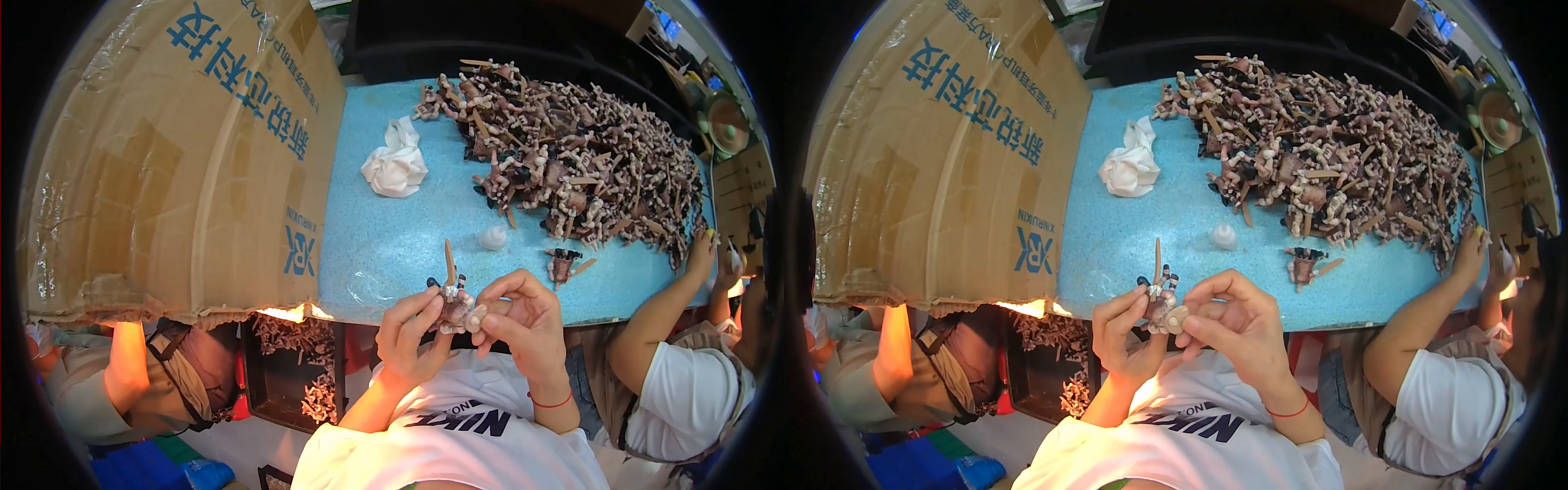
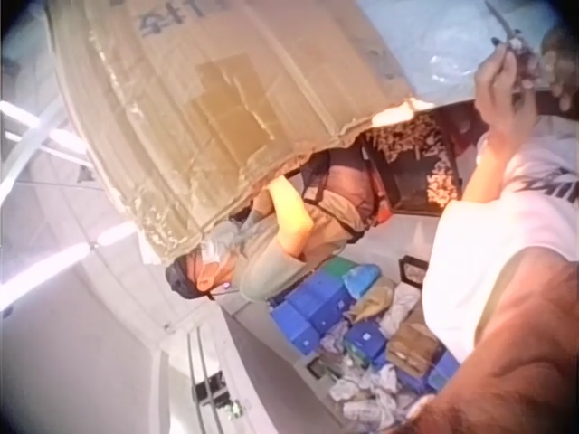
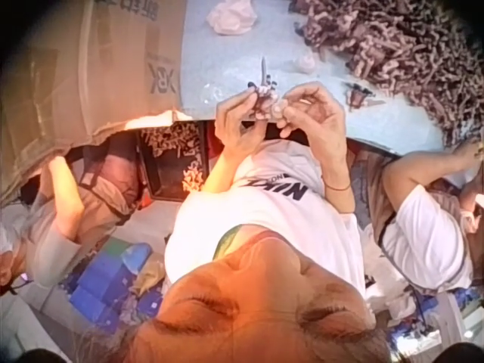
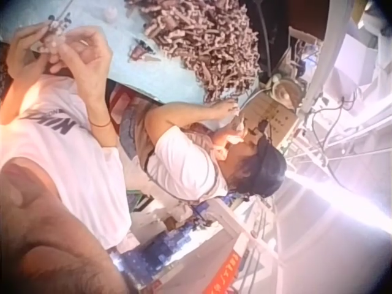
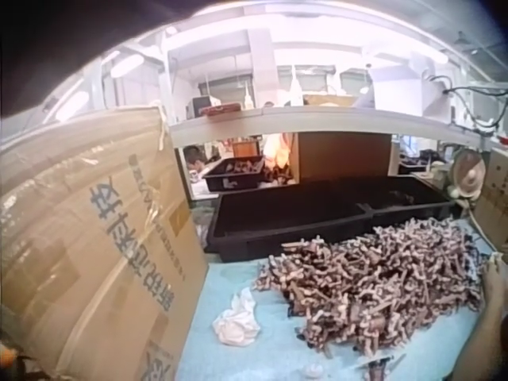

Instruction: The person picks miniature parts from a box, applies adhesive to figurine bodies using a squeeze bottle, and attaches components together by hand to assemble the figurines.

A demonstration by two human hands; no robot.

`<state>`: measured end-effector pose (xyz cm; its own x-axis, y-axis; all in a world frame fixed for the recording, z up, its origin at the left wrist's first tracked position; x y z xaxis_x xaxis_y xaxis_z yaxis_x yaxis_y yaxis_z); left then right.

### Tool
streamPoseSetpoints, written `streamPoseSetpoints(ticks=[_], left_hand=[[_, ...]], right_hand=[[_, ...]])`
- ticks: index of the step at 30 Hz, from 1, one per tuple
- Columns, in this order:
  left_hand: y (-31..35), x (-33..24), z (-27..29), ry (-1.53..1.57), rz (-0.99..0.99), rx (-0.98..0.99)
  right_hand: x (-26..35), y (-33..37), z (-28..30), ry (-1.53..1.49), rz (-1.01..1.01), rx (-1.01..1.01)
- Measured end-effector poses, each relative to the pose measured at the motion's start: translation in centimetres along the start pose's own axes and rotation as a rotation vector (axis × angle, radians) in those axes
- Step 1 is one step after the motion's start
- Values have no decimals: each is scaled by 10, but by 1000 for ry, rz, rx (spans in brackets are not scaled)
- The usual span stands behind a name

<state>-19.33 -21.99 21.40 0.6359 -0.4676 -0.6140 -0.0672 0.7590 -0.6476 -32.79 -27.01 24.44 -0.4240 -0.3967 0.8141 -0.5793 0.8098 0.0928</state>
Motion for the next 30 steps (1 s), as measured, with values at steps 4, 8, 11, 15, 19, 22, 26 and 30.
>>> streamPoseSetpoints(ticks=[4, 8, 11, 15, 19, 22, 26, 30], left_hand=[[-2, -1, 2, -14, -16, 30], [-1, -1, 2, -12, -26, 26], [-2, -1, 0, 27, -36, 37], [-3, -2, -2, 27, -40, 53], [-3, -1, -3, 26, -30, 36], [-4, -2, -3, 17, -33, 32], [-6, -3, -1, 28, -14, 51], [-5, -5, 0, 61, 13, 75]], right_hand=[[-1, -2, 1, 12, 10, -6], [-2, -4, 1, -42, -20, -6], [-3, -3, 4, -77, -17, 19], [-2, -2, 4, -70, -3, 20], [-3, -1, 4, -79, 2, 14], [-5, 0, 4, -81, 7, -1], [-1, 4, 2, 0, 36, 10], [8, 10, 5, 140, 81, 47]])
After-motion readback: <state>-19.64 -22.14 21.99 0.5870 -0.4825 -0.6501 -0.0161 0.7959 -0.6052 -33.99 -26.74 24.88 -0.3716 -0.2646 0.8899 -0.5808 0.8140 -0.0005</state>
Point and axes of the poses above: each hand's wrist, its own y-axis away from the middle knuckle, its own z-axis out of the back of the hand, x = y × z, the point moved 3 cm from there along -y, towards the middle knuckle, and after that the axes turned 11 degrees about x, right-handed, at the moved point
